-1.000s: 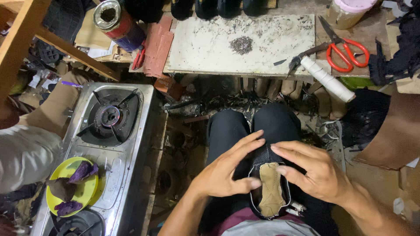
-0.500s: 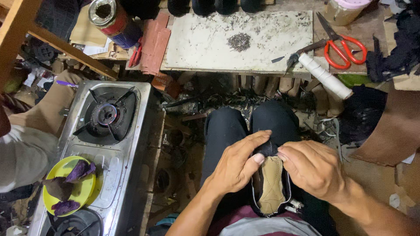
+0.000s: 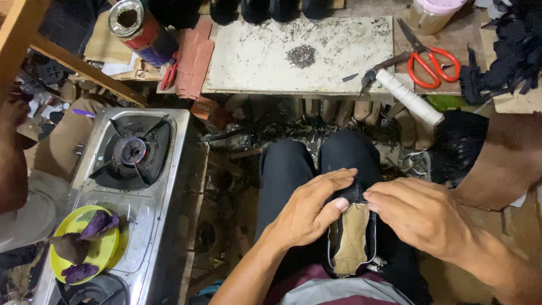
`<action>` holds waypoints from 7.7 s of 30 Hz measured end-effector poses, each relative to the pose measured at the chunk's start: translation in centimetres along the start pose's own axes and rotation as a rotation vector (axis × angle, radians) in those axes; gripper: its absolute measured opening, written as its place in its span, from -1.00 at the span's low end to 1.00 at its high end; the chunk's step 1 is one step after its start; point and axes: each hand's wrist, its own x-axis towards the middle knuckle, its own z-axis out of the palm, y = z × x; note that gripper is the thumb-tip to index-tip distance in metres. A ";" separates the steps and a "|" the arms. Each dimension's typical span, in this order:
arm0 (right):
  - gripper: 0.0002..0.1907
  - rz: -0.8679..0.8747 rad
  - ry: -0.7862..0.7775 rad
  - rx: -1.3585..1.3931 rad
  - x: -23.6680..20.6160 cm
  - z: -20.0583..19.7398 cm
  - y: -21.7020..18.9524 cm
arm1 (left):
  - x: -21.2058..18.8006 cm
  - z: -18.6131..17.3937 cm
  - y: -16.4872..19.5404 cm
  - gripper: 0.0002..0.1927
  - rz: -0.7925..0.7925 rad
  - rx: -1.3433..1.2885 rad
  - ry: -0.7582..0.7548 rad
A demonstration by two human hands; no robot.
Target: The person sits on the floor shaping a black shoe upper over a wooden last. They hammer the fabric over the last, heat the shoe near a gas burner, pull and press the material with pincers, and trim excess fabric with scissors.
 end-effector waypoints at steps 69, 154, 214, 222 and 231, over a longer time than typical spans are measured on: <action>-0.46 0.524 -0.004 0.563 -3.3 5.6 0.7 | -1.3 1.3 1.0 -0.23 -0.328 0.010 0.015; -0.51 0.770 0.070 0.401 -12.0 1.4 -1.4 | -8.0 6.1 -5.1 -0.26 -0.598 -0.562 0.348; -0.44 0.415 0.155 0.310 -7.7 11.2 -6.1 | -6.1 3.1 -11.3 -0.33 -0.413 -1.426 0.621; -0.56 0.356 0.273 0.215 -6.5 11.0 -6.0 | -5.6 3.3 -10.1 -0.45 -0.300 -1.492 0.704; -0.53 0.451 0.341 0.314 -7.2 11.8 -4.8 | -5.5 4.1 -9.1 -0.49 -0.368 -1.457 0.851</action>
